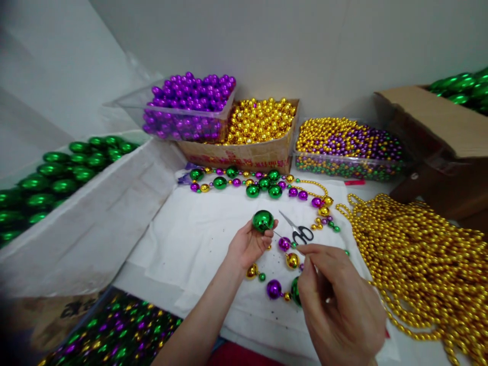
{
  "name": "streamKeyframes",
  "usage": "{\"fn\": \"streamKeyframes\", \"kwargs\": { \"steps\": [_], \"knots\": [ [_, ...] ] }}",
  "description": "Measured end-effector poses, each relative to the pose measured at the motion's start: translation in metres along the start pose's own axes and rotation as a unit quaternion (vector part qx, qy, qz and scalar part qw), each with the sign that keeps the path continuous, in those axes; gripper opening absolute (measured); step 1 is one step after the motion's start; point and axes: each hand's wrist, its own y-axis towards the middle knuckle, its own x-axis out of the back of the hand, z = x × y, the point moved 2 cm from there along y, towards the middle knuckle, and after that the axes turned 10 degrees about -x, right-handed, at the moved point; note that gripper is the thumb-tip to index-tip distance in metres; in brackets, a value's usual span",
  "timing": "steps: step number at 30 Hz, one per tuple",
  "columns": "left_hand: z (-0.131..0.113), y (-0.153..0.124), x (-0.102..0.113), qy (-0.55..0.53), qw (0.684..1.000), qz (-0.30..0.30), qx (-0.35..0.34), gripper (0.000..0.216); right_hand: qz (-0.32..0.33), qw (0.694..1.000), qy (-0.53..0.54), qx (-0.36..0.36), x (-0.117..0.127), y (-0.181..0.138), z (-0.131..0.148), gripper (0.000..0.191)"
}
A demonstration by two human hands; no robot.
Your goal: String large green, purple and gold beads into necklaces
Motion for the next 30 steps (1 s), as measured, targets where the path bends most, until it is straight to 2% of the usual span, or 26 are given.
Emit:
{"fn": "streamKeyframes", "kwargs": {
  "steps": [6,10,19,23,30],
  "knots": [
    [-0.001,0.001,0.002,0.008,1.000,-0.015,0.000,0.028,0.048,0.997,-0.009,0.064,-0.008,0.002,0.006,0.009],
    [-0.001,0.002,0.002,0.004,1.000,-0.018,0.004,0.029,0.054,0.994,-0.024,0.096,-0.010,0.005,0.013,0.006],
    [0.001,0.003,0.004,-0.007,1.000,-0.019,0.017,0.031,0.055,0.992,-0.002,0.116,-0.029,0.009,0.012,0.010],
    [0.001,0.004,0.005,-0.013,0.999,-0.013,0.028,0.033,0.079,0.990,0.013,0.116,-0.041,0.008,0.006,0.011],
    [0.004,0.005,0.006,0.008,1.000,0.006,0.013,0.029,0.089,0.988,-0.003,0.127,-0.055,0.007,0.000,0.011]
  ]
}}
